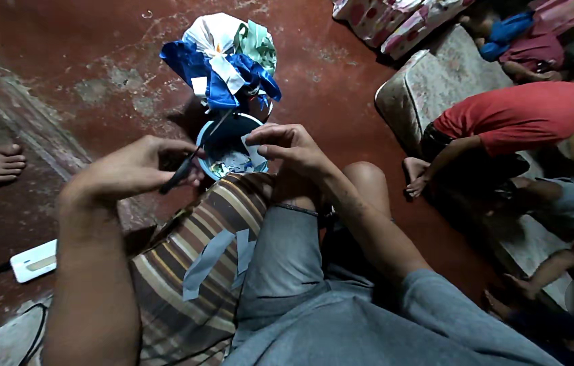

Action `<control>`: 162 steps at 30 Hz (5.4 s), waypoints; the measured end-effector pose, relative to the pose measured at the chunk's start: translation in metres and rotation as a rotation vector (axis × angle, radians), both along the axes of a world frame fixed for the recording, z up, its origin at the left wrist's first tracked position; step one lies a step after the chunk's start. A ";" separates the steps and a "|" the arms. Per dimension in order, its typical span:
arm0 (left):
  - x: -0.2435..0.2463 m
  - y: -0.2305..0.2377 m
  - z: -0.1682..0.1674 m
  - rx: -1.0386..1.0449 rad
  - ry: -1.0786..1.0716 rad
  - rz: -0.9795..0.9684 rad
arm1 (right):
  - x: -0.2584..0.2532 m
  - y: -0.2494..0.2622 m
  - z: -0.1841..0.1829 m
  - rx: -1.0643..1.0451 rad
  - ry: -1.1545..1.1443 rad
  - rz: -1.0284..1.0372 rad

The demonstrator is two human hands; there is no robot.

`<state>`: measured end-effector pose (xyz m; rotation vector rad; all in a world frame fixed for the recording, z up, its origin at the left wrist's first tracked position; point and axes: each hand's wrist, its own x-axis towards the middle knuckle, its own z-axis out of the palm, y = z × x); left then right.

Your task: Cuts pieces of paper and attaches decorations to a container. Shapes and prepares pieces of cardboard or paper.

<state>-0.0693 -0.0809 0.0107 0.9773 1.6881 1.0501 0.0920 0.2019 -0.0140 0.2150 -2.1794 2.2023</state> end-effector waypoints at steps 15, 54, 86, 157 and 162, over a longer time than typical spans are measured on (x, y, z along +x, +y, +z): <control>0.013 0.010 -0.003 -0.066 0.043 -0.250 | 0.000 0.002 0.000 0.000 -0.045 0.034; 0.023 0.023 -0.007 0.020 -0.129 -0.302 | -0.001 0.001 0.006 0.043 -0.107 0.192; 0.042 0.052 -0.013 0.344 -0.051 0.346 | -0.018 -0.015 0.011 0.137 0.032 0.112; 0.013 0.016 -0.006 -0.130 -0.085 -0.223 | -0.015 0.000 0.003 0.039 -0.110 0.126; 0.016 0.018 -0.005 -0.119 -0.144 -0.231 | -0.014 0.000 0.003 0.019 -0.129 0.125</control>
